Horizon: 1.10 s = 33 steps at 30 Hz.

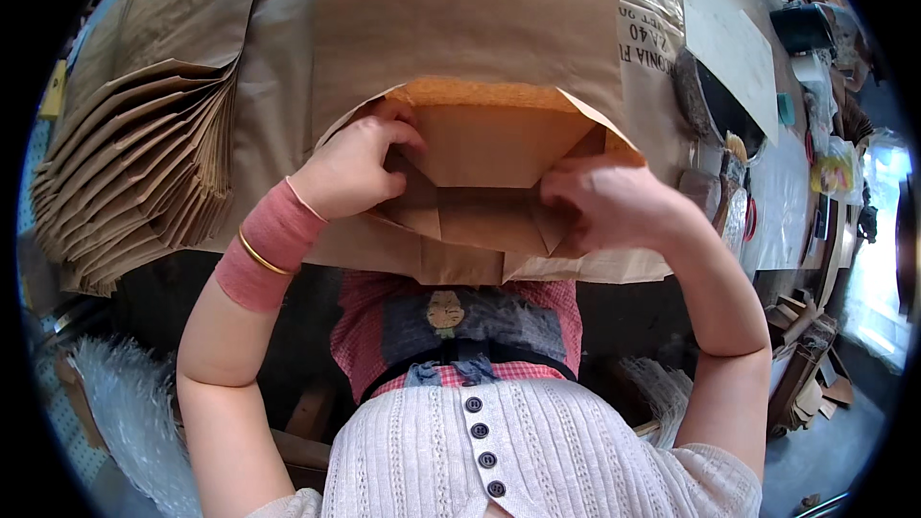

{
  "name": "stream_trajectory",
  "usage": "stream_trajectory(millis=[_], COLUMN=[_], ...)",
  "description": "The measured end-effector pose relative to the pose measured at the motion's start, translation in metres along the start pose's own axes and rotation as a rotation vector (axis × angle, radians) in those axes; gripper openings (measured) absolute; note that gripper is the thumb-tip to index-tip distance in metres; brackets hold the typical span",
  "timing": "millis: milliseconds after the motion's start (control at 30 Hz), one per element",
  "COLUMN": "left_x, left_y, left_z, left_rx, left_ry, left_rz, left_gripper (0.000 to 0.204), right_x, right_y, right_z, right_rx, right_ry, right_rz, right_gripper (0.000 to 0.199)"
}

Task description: The person folds the top flaps of brown paper bags, applies liquid adhesive with a brush, and presses the flaps closed. They handle a stack of bags one at a time, moving the sealed units to the side.

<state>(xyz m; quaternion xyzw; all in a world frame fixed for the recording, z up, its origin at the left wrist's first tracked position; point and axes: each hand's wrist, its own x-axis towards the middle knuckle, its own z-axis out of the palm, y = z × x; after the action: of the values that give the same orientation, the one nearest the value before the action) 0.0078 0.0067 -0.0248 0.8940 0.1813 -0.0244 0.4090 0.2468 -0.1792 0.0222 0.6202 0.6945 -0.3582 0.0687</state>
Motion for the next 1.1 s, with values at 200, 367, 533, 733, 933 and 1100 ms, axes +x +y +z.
stream_trajectory(millis=[200,367,533,733,933,1100], left_x=[-0.001,0.005,-0.003,-0.012,-0.018,-0.026], left_y=[0.01,0.005,0.015,0.035,0.039,0.049], left_z=[-0.024,0.019,0.005,0.017,0.018,0.014], left_rx=[0.005,0.231,0.19,0.525,0.692,0.673], left_ry=[-0.207,0.144,-0.007,-0.043,-0.041,0.028], left_rz=[0.065,-0.125,-0.082,0.051,0.072,-0.025], left_gripper=[0.04,0.028,0.046,0.048,0.048,0.066], right_x=[0.021,0.037,-0.077,-0.187,-0.16,-0.132], right_y=[0.009,0.01,0.023,0.099,0.126,0.194], right_z=[-0.002,0.027,0.025,0.073,0.014,-0.003], right_rx=[0.096,-0.089,-0.285,-0.578,0.251,0.482], right_ry=[0.361,0.572,0.802,0.707,1.365,1.327], right_rz=[0.11,0.231,0.169,0.32,0.389,0.535], right_gripper=[0.007,0.01,0.026,0.047,0.013,0.018])
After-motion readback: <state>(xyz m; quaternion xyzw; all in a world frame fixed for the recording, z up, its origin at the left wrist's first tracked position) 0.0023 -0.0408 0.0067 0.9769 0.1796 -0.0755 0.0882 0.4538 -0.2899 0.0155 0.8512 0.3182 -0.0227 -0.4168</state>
